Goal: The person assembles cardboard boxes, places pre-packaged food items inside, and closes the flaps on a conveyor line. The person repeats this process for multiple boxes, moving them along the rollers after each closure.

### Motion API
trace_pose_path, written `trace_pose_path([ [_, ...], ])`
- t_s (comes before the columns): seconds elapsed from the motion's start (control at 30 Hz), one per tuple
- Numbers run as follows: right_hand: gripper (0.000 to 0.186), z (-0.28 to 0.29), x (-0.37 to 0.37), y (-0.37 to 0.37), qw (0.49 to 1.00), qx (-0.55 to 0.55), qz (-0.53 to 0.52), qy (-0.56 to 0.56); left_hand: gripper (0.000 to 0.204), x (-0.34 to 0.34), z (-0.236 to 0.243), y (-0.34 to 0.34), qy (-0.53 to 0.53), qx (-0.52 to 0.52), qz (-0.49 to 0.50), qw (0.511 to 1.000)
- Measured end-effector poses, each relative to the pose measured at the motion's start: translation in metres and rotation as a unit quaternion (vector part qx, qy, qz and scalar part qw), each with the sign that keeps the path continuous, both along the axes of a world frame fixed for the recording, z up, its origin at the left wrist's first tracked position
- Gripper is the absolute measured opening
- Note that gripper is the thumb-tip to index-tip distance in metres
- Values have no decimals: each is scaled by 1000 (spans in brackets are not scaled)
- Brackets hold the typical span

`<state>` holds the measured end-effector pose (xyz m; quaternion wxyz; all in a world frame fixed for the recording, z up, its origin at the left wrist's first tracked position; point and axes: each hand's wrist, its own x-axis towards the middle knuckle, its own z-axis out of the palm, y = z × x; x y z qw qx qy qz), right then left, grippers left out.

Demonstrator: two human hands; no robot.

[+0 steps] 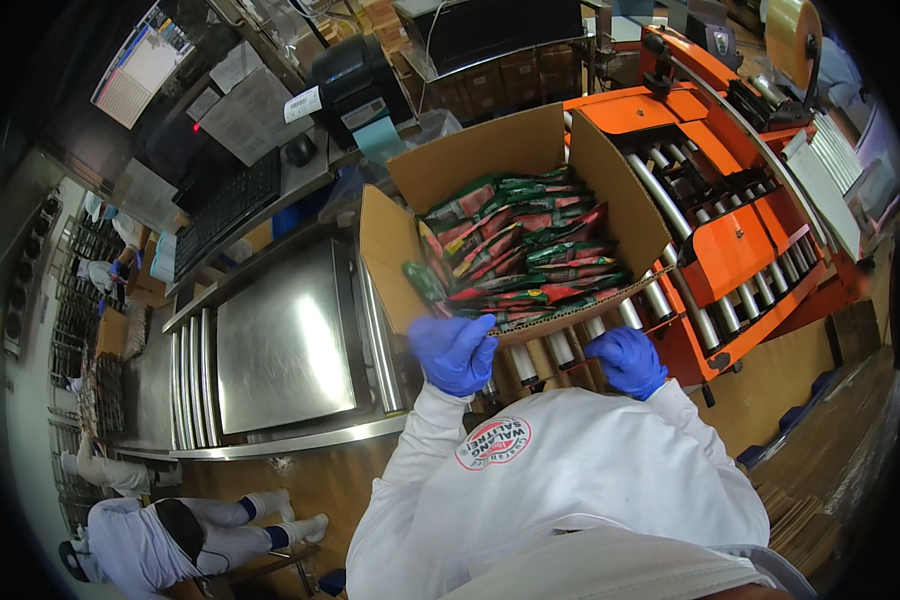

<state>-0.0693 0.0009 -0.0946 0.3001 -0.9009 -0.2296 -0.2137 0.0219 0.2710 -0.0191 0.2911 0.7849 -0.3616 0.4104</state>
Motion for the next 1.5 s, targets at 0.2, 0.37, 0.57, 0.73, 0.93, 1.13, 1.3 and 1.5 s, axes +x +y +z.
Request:
trace_pose_path([
  [0.2, 30, 11, 0, -43, 986, 70, -147, -46, 17, -2, 0, 1, 2, 4, 6, 1000],
  [0.37, 29, 13, 2, -58, 968, 179, -177, -8, 18, -3, 0, 0, 3, 7, 9, 1000],
  [0.57, 22, 86, 27, -33, 903, 265, -176, -288, 19, -1, 0, 0, 3, 5, 7, 1000],
  [0.73, 19, 121, 46, -31, 976, -18, -65, -205, 18, -3, -2, 1, 6, 1, 7, 1000],
  [0.93, 31, 95, 71, -18, 953, 55, -139, -264, 17, -3, 6, -4, 1, -10, -1, 1000],
  [1.13, 31, 95, 68, -18, 952, 39, -137, -271, 18, -2, 9, -3, -9, -1, 3, 1000],
  [1.3, 30, 96, 70, -15, 946, 55, -143, -286, 19, 1, 5, -2, 5, -1, -5, 1000],
  [1.5, 28, 92, 69, -18, 951, 49, -139, -271, 19, 2, -1, 0, 2, 5, 9, 1000],
])
